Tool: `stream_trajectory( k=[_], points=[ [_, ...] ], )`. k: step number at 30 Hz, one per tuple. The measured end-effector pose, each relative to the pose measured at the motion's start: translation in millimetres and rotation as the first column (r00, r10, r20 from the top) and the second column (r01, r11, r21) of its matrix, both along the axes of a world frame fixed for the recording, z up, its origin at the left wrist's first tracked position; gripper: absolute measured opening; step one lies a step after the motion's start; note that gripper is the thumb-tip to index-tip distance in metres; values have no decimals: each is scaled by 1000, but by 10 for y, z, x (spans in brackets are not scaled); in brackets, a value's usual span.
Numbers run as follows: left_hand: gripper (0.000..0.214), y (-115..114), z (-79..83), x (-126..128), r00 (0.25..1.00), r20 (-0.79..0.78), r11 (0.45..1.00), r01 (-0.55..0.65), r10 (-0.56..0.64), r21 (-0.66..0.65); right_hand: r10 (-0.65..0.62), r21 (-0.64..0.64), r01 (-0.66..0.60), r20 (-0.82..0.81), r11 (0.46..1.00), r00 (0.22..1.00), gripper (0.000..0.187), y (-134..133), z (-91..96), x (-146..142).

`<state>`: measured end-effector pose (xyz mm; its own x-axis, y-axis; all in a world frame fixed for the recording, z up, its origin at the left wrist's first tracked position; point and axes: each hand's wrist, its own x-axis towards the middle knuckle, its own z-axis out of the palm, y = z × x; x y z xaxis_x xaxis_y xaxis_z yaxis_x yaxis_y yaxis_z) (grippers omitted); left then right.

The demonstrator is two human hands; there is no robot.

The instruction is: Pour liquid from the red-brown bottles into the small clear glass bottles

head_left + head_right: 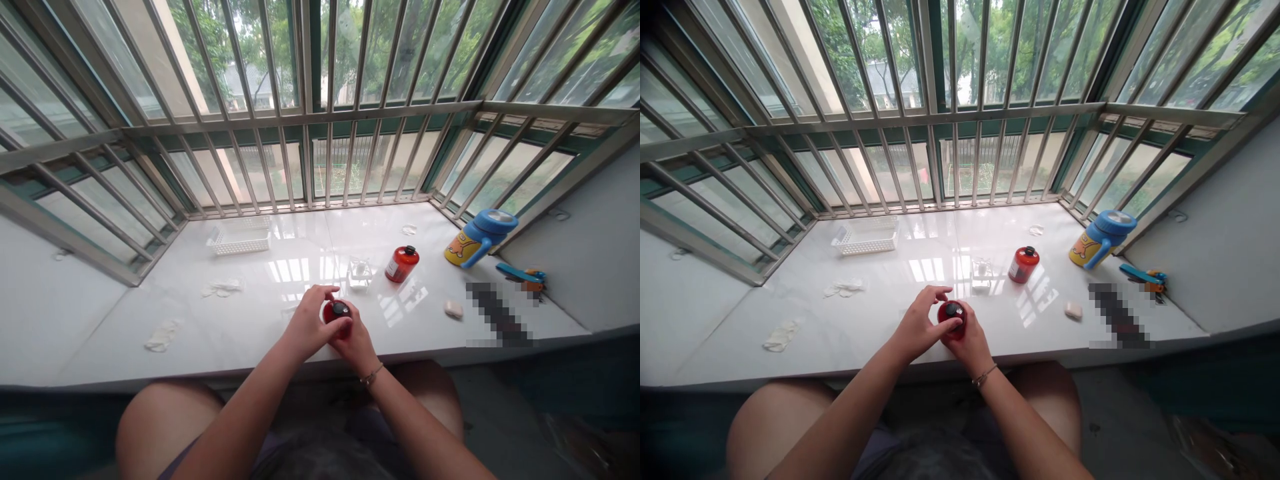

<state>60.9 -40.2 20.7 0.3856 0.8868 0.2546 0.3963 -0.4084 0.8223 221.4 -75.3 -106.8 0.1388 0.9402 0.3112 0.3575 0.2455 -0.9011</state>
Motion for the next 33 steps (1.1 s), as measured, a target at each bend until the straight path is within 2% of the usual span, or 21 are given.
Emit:
stream_trajectory(
  k=[3,7,11,16,19,21,24,26,27,33],
  points=[
    [50,-7,21,56,1000,15,999,-26,27,-29,12,0,-12,-11,1000,1000,82,0,-15,4],
    [44,-24,33,62,996,42,991,80,-75,-105,65,50,-65,-10,997,998,76,0,7,4],
    [45,-31,44,109,992,26,989,128,-126,-71,55,32,-56,22,998,998,66,10,43,0],
    [32,-25,143,265,977,-40,978,206,-208,-44,82,57,-91,153,994,985,45,61,80,-19],
    [28,-41,157,344,963,-82,966,258,-256,18,54,64,-65,166,996,985,44,82,62,-31],
    [36,-57,122,371,975,-77,971,218,-211,100,29,60,-39,153,997,988,49,78,29,-28],
    [45,-69,38,360,997,-58,977,-32,45,209,21,71,-28,101,997,995,64,53,-21,-13],
    [42,-67,-10,322,978,-77,962,-175,194,209,23,66,-26,45,997,999,75,35,-38,-4],
    [40,-63,-28,297,970,-86,960,-208,227,187,23,56,-25,21,998,1000,78,27,-40,-2],
    [35,-22,-51,144,988,5,988,-153,153,28,28,29,-28,-17,999,999,81,18,-42,5]
  ],
)
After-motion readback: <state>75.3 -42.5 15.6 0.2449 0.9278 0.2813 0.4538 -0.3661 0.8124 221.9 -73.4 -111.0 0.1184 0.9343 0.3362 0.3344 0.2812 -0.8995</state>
